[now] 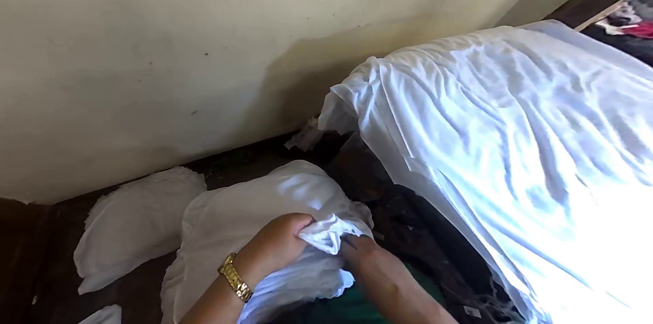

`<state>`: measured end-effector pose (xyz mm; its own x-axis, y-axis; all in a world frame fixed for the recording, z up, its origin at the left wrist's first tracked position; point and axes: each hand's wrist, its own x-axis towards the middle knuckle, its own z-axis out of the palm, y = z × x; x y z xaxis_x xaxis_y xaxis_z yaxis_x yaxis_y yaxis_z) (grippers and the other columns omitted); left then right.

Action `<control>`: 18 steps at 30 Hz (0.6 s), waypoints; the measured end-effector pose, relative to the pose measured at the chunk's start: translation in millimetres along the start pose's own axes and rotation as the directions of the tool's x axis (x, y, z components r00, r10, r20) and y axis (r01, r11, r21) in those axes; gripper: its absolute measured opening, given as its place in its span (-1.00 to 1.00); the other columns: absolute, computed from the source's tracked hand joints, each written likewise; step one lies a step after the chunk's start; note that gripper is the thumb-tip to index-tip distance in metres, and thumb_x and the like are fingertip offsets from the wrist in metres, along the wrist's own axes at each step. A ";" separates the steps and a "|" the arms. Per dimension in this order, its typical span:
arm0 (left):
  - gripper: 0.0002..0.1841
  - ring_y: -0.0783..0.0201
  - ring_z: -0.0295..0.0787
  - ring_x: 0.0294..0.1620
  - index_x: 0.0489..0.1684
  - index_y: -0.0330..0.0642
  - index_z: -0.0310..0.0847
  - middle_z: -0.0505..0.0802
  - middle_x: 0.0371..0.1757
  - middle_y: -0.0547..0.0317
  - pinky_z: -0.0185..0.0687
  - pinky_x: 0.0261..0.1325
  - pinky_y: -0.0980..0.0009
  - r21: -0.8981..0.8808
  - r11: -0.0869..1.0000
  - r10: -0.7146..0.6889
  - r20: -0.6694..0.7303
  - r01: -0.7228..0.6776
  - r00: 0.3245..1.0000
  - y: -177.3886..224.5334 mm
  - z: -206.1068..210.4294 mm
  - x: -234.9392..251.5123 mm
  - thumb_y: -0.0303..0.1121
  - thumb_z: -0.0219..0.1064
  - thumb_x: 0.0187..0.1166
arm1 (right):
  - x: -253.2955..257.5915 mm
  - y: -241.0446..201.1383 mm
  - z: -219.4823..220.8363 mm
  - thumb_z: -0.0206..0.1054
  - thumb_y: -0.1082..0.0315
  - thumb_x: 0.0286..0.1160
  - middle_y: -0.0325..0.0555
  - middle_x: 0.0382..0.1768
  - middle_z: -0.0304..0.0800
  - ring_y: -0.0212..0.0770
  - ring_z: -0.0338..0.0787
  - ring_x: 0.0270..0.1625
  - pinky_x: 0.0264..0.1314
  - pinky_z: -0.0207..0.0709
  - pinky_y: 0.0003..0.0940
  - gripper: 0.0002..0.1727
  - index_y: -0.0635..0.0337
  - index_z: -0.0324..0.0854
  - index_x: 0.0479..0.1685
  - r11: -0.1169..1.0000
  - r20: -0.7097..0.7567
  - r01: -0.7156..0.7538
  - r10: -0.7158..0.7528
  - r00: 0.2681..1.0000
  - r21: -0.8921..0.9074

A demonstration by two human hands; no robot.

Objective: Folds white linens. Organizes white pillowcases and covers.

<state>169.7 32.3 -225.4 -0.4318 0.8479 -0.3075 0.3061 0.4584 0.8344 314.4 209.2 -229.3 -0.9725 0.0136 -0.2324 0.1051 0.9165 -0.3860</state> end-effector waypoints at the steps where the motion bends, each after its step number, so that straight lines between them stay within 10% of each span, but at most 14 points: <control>1: -0.58 0.04 0.70 0.36 0.36 -0.26 0.64 0.78 0.32 -0.09 0.54 0.49 0.03 0.044 0.999 -0.027 0.054 0.024 0.998 -1.3 7.0 0.6 -0.22 0.35 0.63 | 2.4 2.5 -6.5 0.40 0.54 0.44 0.23 0.00 0.85 0.31 0.85 0.11 0.00 0.74 0.30 -0.80 0.30 0.78 0.00 1.000 -0.066 -0.005 0.007 0.998 0.025; 3: -0.39 -0.05 0.63 0.50 0.57 -0.20 0.50 0.70 0.48 -0.12 0.47 0.57 -0.13 0.161 0.978 -0.154 0.150 0.130 0.977 5.8 18.5 1.7 -0.09 0.43 0.59 | 7.3 5.0 -15.8 0.40 0.52 0.41 0.13 -0.15 0.86 0.18 0.90 -0.05 -0.06 0.78 0.16 -0.87 0.26 0.79 -0.13 0.998 -0.260 0.023 -0.009 0.965 0.054; 7: -0.65 -0.06 0.77 0.29 0.37 -0.19 0.64 0.84 0.19 -0.15 0.59 0.39 -0.15 0.054 0.981 -0.183 -0.078 0.187 0.980 9.1 1.3 13.2 -0.43 0.21 0.66 | 6.0 1.8 -0.7 0.40 0.51 0.41 0.06 -0.12 0.85 0.12 0.90 -0.08 -0.12 0.82 0.05 -0.87 0.19 0.77 -0.12 0.993 -0.465 0.115 -0.092 0.880 0.021; 13: -0.66 0.22 0.77 0.26 0.34 -0.15 0.67 0.84 0.20 0.02 0.61 0.42 0.10 -0.119 0.981 -0.173 -0.154 0.155 0.973 4.4 -20.9 1.5 -0.39 0.18 0.67 | 2.7 -5.0 8.1 0.28 0.72 0.38 0.28 0.44 0.61 0.43 0.59 0.48 0.16 0.65 0.35 -0.47 0.09 0.70 0.34 0.999 0.225 -0.041 0.041 0.973 -0.004; 18: -0.39 -0.11 0.68 0.43 0.51 -0.23 0.52 0.75 0.38 -0.16 0.53 0.47 -0.19 0.181 0.964 -0.215 0.104 0.194 0.971 10.3 26.2 -2.4 -0.09 0.46 0.54 | 14.5 1.6 -6.8 0.39 0.56 0.36 0.05 -0.24 0.86 0.08 0.92 -0.16 -0.17 0.82 0.03 -0.87 0.23 0.77 -0.19 0.998 -0.397 0.061 -0.050 0.917 0.013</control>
<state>196.1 41.9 -228.0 -0.3968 0.7525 -0.5256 0.3652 0.6548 0.6617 299.1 213.6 -227.2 -0.9791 0.1250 0.1605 0.0488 0.9102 -0.4113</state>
